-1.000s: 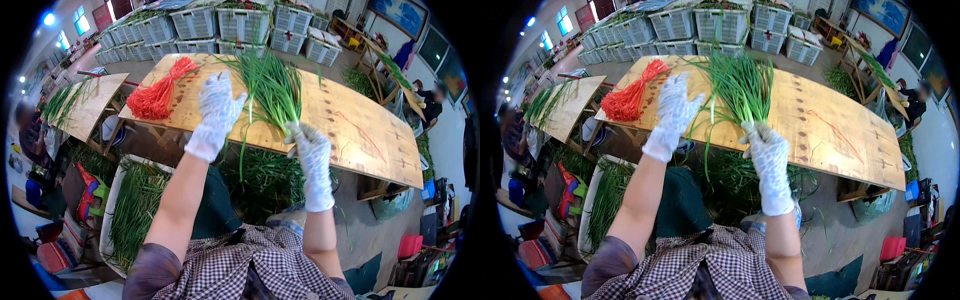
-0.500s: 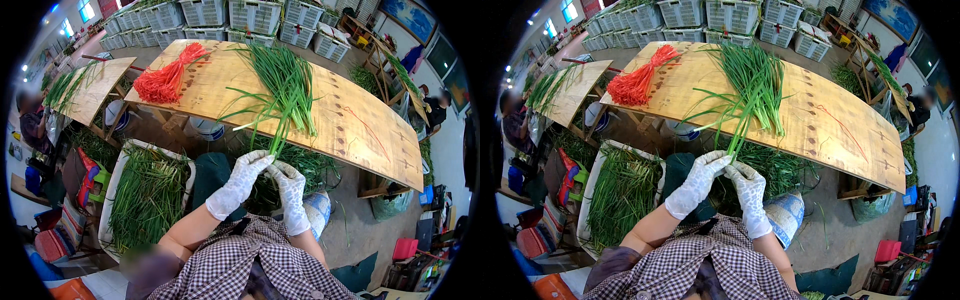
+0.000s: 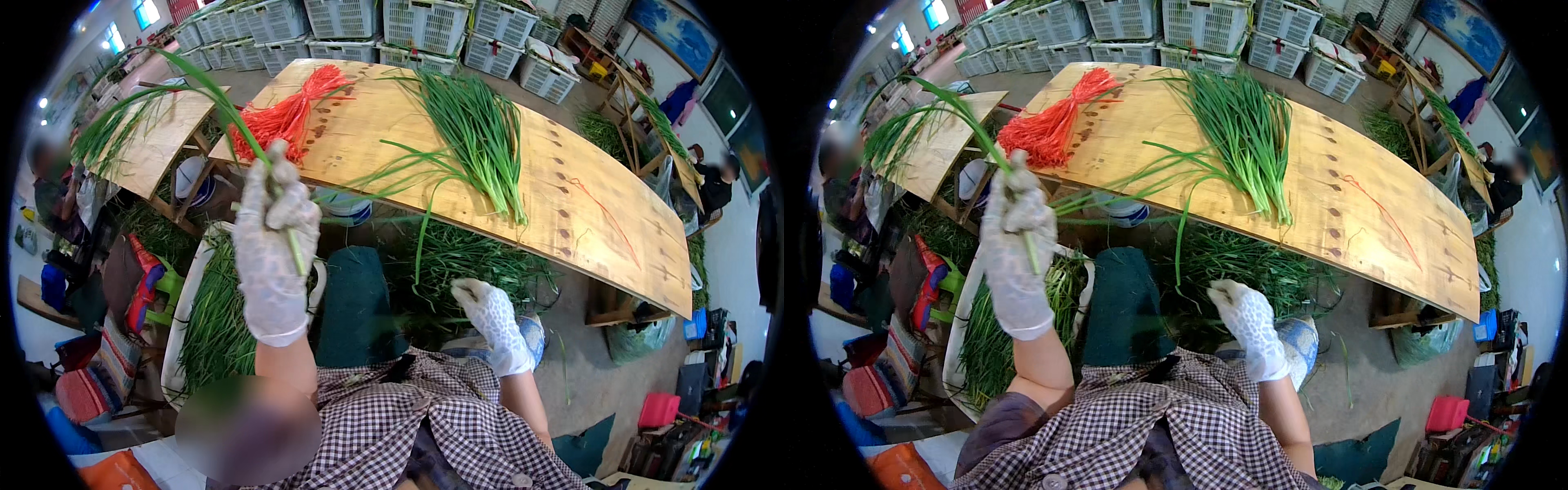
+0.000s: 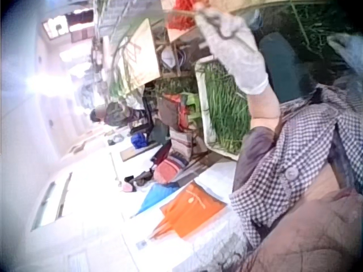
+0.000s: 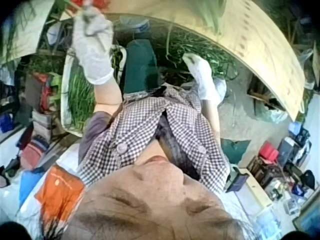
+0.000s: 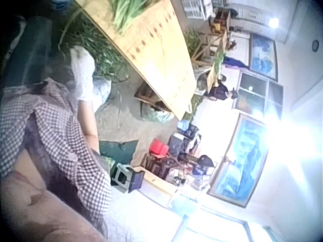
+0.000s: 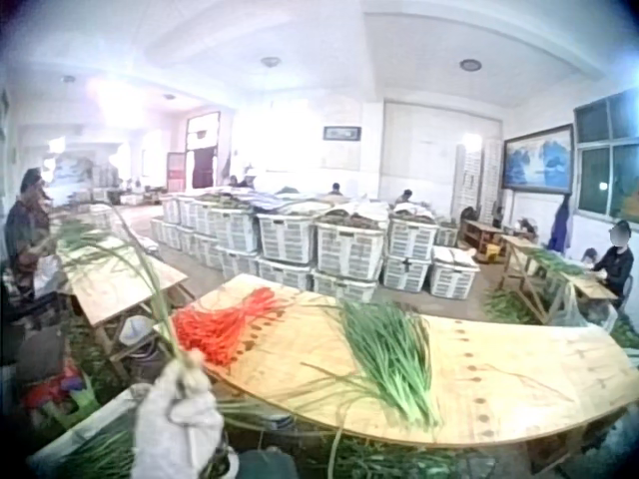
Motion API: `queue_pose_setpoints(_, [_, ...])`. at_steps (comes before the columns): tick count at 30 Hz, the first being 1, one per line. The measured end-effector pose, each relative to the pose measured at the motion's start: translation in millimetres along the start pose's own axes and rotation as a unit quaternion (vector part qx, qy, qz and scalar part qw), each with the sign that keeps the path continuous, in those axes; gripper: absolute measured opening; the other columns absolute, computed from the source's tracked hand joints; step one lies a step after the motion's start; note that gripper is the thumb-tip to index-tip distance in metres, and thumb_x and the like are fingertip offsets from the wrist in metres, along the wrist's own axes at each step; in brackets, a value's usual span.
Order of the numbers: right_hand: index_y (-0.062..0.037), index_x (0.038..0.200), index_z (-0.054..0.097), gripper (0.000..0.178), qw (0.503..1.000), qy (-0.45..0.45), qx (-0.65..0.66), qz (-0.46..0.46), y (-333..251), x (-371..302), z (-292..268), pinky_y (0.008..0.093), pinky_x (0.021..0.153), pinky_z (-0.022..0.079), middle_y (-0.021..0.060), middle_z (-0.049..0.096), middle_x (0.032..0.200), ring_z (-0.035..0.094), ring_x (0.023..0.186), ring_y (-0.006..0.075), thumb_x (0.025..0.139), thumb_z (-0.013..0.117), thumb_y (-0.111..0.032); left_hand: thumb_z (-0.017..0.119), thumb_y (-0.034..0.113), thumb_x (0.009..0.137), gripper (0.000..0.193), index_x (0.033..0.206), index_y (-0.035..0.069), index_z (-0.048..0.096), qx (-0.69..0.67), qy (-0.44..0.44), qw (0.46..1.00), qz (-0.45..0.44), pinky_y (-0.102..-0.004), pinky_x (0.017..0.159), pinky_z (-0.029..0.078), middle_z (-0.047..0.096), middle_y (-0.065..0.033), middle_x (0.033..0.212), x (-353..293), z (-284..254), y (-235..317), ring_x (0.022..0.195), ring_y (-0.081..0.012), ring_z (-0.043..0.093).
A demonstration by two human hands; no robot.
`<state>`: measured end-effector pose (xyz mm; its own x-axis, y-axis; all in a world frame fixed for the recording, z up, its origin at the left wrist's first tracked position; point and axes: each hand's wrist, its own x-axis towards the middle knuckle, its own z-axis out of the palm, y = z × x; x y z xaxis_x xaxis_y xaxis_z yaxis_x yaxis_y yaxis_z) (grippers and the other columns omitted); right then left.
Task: The person gathers green chives from a crate, aligns the stalks on a wooden table, secures the bunch with a red tie, and places the bundle onto a stack on the floor.
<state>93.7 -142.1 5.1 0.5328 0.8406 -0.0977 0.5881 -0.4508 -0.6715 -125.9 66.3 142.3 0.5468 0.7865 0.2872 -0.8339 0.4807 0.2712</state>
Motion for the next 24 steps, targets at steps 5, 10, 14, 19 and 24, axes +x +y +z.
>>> queue_pose_setpoints(5, [-0.0017, 0.126, 0.055, 0.049, 0.876, -0.309, 0.362, 0.075, -79.9, 47.0, 39.4, 0.0324, 0.086, 0.051, 0.0152, 0.061, 0.119, 0.064, 0.101, 0.0247, 0.090, 0.062, -0.034, 0.056, 0.016, 0.095, 0.018, 0.106, 0.003, 0.059, 0.069, 0.109, 0.992, -0.001, -0.0172, 0.041, 0.029, 0.042, 0.0062, 0.062, -15.6, -20.5, -3.2, 0.045, -0.0012, 0.033])
queue_pose_setpoints(10, [-0.0033, 0.141, 0.036, 0.075, 0.804, -0.284, 0.511, 0.107, -109.9, 107.4, 127.9, 0.0373, 0.088, 0.048, 0.0108, 0.053, 0.129, 0.059, 0.101, 0.0234, 0.084, 0.070, -0.039, 0.055, 0.020, 0.096, 0.016, 0.082, 0.012, 0.054, 0.173, 0.177, 0.967, 0.062, -0.0200, 0.036, 0.026, 0.038, 0.0052, 0.055, -18.8, -29.3, 26.2, 0.037, -0.0038, 0.030])
queue_pose_setpoints(14, [-0.0056, 0.138, 0.045, 0.069, 0.880, -0.246, 0.402, 0.067, -116.2, 129.1, 147.4, 0.0322, 0.083, 0.048, 0.0111, 0.057, 0.129, 0.061, 0.095, 0.0190, 0.080, 0.073, -0.031, 0.058, 0.027, 0.094, 0.026, 0.072, 0.015, 0.051, 0.306, 0.242, 0.915, 0.100, -0.0215, 0.035, 0.023, 0.037, 0.0046, 0.050, -28.9, -54.2, 64.0, 0.034, -0.0064, 0.028])
queue_pose_setpoints(19, [-0.0063, 0.129, 0.054, 0.058, 0.979, -0.143, -0.038, -0.143, -113.7, 126.1, 171.6, 0.0379, 0.084, 0.050, 0.0183, 0.060, 0.122, 0.060, 0.109, 0.0288, 0.079, 0.071, -0.032, 0.060, 0.038, 0.092, 0.036, 0.066, 0.015, 0.049, 0.557, 0.352, 0.727, 0.192, -0.0219, 0.039, 0.026, 0.048, 0.0014, 0.052, -52.7, -147.8, 124.2, 0.038, -0.0070, 0.037])
queue_pose_setpoints(24, [-0.0087, 0.099, 0.070, 0.026, 0.888, -0.195, -0.334, -0.249, -133.7, 147.6, 195.7, 0.0393, 0.076, 0.053, 0.0135, 0.069, 0.094, 0.066, 0.092, 0.0300, 0.084, 0.064, -0.028, 0.056, 0.031, 0.095, 0.030, 0.097, 0.004, 0.068, 0.669, 0.360, 0.642, 0.103, -0.0247, 0.066, 0.045, 0.068, -0.0012, 0.086, -71.0, -202.0, 141.5, 0.068, -0.0079, 0.056])
